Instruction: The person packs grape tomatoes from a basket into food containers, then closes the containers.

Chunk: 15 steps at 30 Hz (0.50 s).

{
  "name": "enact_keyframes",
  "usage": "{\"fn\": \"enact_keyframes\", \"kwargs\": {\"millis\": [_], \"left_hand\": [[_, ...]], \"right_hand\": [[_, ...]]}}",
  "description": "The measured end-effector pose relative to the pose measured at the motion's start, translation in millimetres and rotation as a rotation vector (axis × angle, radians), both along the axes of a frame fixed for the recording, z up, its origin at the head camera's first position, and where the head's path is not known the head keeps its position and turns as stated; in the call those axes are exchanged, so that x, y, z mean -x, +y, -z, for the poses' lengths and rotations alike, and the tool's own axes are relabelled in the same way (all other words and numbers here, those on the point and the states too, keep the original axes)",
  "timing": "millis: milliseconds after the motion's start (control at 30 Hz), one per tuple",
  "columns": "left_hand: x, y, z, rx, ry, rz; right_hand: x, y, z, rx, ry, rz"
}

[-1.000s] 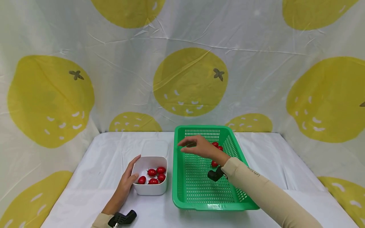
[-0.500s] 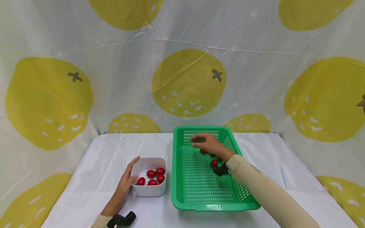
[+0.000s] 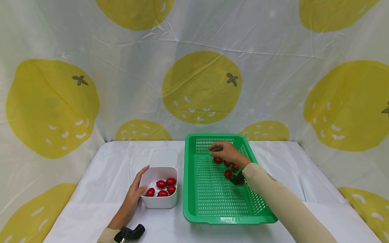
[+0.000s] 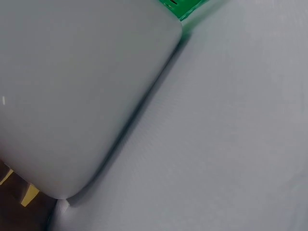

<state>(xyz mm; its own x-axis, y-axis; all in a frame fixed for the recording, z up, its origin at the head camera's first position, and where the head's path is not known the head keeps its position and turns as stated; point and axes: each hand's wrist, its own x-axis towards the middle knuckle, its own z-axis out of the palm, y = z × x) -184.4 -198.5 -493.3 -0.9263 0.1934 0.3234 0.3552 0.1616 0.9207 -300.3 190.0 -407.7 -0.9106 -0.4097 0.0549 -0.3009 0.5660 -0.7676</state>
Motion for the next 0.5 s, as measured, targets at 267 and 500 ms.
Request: {"fn": "enact_keyframes", "kwargs": {"millis": [267,500], "left_hand": [[0.0,0,-0.3,-0.004,-0.002,-0.001],[-0.6,0,-3.0,-0.005,-0.001,0.015]], "right_hand": [[2.9,3,8.5,-0.047,0.006,0.054],[2.9,2,12.2,-0.07,-0.015,0.047]]}}
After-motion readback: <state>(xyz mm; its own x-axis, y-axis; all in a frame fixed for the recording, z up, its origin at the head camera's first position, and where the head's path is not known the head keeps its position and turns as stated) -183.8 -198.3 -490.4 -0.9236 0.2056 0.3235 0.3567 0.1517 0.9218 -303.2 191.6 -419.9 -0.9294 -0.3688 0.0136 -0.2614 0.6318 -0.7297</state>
